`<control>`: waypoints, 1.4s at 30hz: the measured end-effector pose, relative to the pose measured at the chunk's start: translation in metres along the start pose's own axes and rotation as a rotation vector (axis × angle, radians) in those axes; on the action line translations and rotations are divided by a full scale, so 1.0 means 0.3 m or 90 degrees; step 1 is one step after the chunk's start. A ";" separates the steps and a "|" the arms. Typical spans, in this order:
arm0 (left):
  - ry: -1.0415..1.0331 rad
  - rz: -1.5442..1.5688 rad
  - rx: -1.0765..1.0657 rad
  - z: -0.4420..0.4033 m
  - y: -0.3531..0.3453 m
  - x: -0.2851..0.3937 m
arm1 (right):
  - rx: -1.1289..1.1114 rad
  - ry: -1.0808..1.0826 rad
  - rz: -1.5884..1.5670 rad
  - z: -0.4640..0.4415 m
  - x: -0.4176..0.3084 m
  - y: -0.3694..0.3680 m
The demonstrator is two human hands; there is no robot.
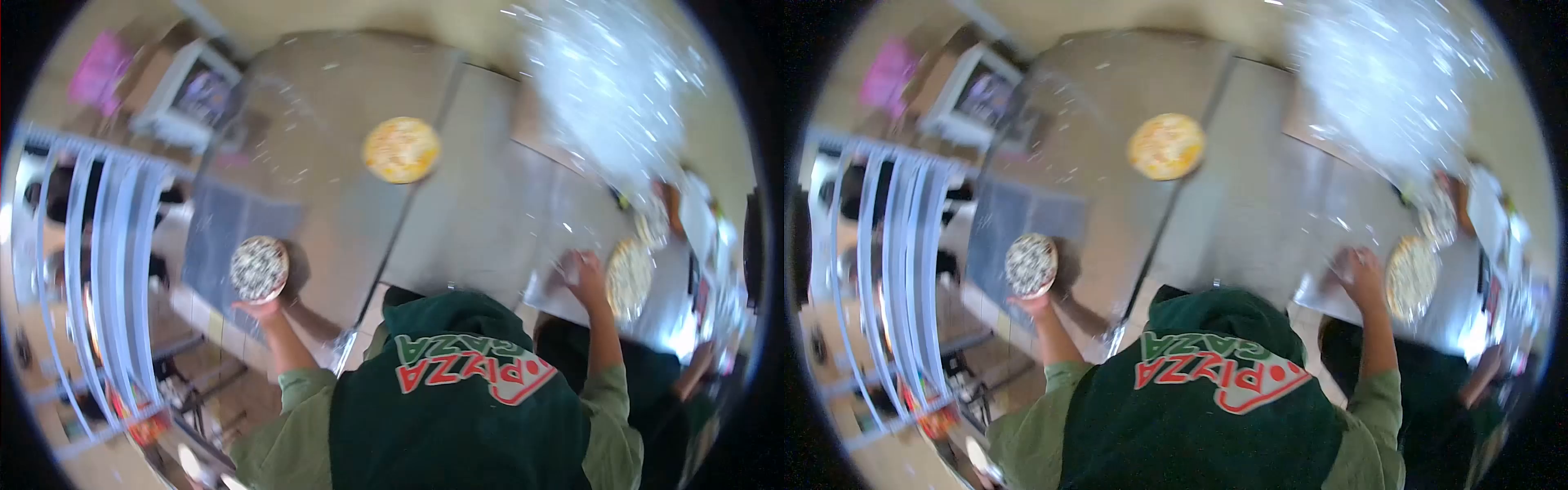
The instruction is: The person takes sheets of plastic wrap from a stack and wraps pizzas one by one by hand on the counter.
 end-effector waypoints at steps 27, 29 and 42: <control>0.657 -0.454 -0.283 0.484 -0.664 -1.620 | 0.200 -0.182 -0.324 0.108 0.081 -0.046; 0.539 -0.529 -0.272 0.396 -0.641 -1.542 | 0.203 -0.195 -0.321 0.112 0.076 -0.045; -0.152 -1.287 -0.747 0.180 -0.690 -1.305 | 0.032 0.291 -0.249 -0.012 -0.710 -0.218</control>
Point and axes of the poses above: each hand's wrist, its own z-axis away from the middle knuckle, its own y-axis out of the back of the hand, x = y × z, the point moved 7 cm from there along -z, towards the middle knuckle, and after that the axes turned 1 degree about x, right-handed, at the moved point
